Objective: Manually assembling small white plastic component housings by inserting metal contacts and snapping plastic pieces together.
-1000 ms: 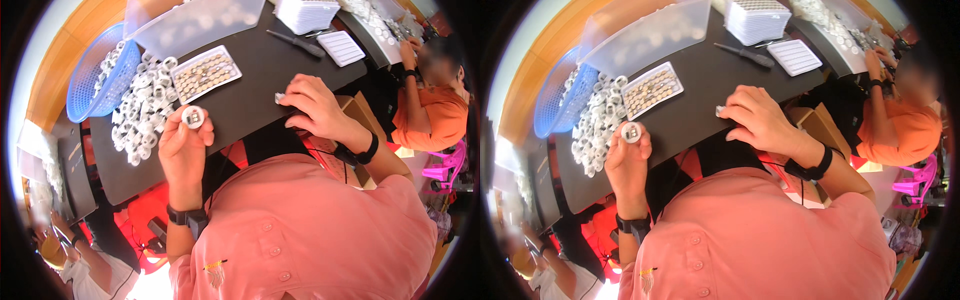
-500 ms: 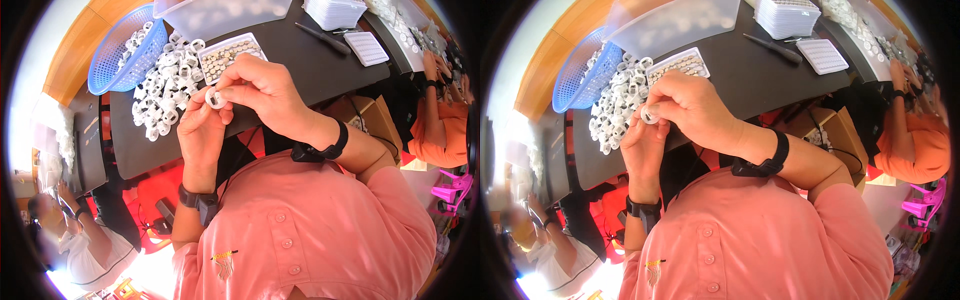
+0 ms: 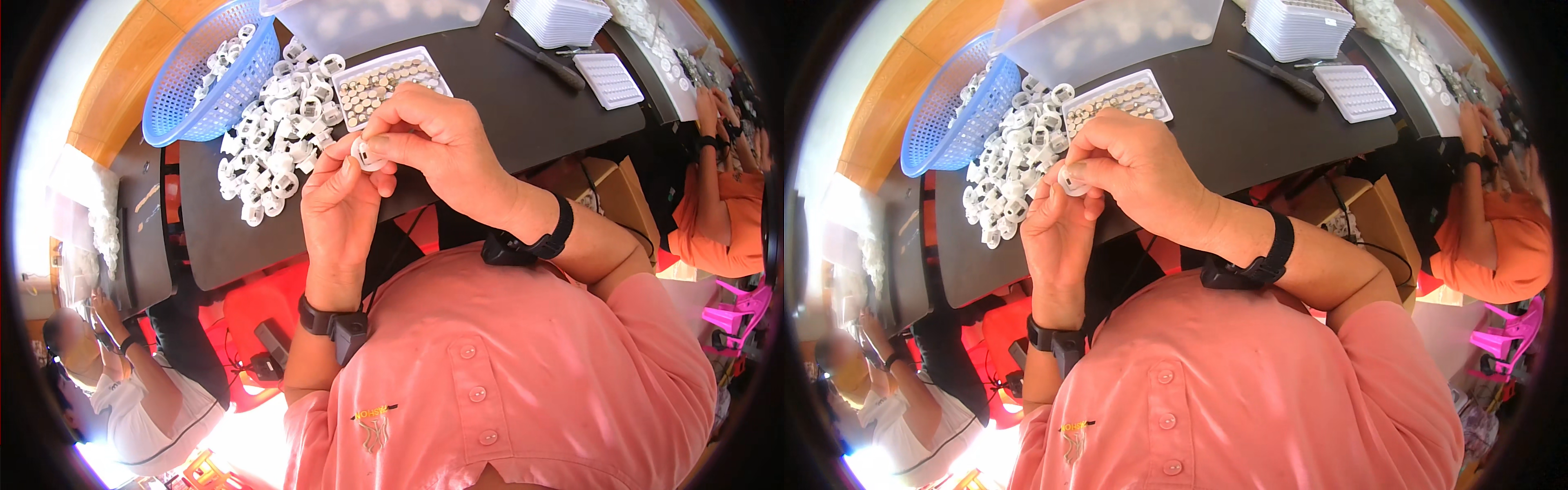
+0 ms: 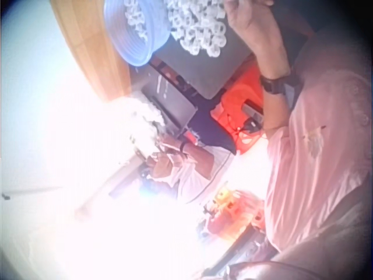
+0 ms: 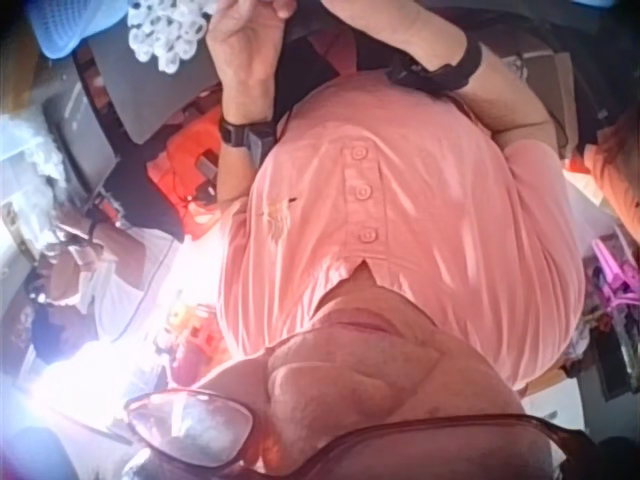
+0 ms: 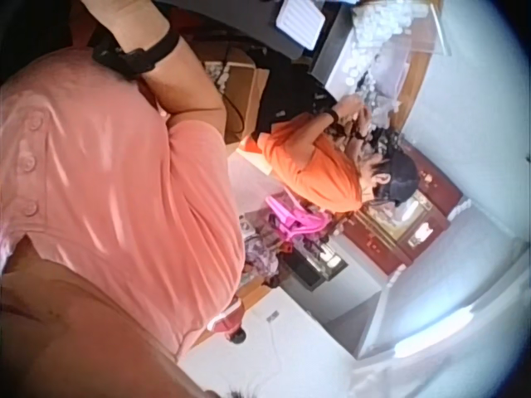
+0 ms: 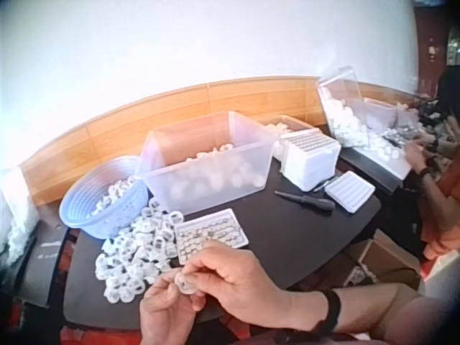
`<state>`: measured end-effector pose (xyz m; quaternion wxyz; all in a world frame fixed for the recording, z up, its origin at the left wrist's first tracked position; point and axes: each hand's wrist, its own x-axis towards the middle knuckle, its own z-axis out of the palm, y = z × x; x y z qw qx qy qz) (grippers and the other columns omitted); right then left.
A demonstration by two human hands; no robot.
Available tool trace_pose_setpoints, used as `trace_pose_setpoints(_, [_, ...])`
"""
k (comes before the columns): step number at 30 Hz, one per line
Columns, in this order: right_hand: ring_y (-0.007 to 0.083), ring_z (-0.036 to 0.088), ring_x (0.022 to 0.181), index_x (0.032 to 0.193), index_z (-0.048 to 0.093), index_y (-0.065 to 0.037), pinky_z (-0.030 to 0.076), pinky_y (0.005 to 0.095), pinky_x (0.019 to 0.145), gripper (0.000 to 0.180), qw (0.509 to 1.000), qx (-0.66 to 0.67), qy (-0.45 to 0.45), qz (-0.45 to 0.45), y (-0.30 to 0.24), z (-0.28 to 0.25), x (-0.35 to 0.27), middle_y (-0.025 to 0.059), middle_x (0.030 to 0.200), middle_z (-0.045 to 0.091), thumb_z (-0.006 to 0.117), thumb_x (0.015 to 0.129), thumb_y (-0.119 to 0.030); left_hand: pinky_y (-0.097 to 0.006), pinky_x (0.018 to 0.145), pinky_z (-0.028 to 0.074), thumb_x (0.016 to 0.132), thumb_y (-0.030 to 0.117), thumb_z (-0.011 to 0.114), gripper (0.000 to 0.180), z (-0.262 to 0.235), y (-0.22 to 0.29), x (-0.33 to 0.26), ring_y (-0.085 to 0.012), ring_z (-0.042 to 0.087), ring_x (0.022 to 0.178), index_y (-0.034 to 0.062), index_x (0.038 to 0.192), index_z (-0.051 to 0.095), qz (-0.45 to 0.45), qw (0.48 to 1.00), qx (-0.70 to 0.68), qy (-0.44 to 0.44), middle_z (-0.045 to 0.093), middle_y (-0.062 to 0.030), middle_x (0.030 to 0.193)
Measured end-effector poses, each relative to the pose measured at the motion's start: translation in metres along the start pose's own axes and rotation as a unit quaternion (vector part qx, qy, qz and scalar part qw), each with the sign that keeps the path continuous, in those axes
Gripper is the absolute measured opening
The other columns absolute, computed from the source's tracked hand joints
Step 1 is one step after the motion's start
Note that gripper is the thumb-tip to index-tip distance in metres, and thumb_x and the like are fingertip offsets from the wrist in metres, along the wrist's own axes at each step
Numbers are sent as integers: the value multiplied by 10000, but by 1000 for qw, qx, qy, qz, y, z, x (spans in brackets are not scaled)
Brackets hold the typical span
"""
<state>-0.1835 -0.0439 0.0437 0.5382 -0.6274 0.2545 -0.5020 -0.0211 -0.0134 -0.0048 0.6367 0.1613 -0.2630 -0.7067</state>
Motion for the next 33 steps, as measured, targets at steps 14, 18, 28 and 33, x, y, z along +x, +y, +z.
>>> trace_pose_setpoints(14, [277,643,645,835,562,-53,497,372,561,100,935,-281,5,-215,13,-9,-4,100,838,553,632,838,19,-373,701,530,930,76,665,244,2,-2,-3,-268,651,833,-37,1146,658,2,999,44,10,689,-167,1066])
trace_pose_setpoints(18, [178,631,621,863,572,-16,503,290,585,104,943,-274,-26,-186,1,-13,1,74,794,568,610,859,81,-380,687,527,916,80,684,235,3,-2,-1,-278,661,826,-20,1128,664,0,998,59,0,693,-171,1061])
trace_pose_setpoints(28, [148,668,640,917,532,-4,504,264,604,84,974,23,-172,142,-6,-26,17,57,754,631,615,925,-18,-388,671,528,915,52,681,184,2,-5,-3,-302,674,843,6,1093,671,20,996,87,-2,692,-161,1029])
trace_pose_setpoints(33, [176,673,691,1032,565,-42,537,271,644,81,983,-166,-74,5,-7,-12,-3,70,800,622,599,958,-33,-389,693,539,920,105,693,225,2,-3,-1,-311,680,869,17,1126,679,12,996,85,-18,688,-171,1057])
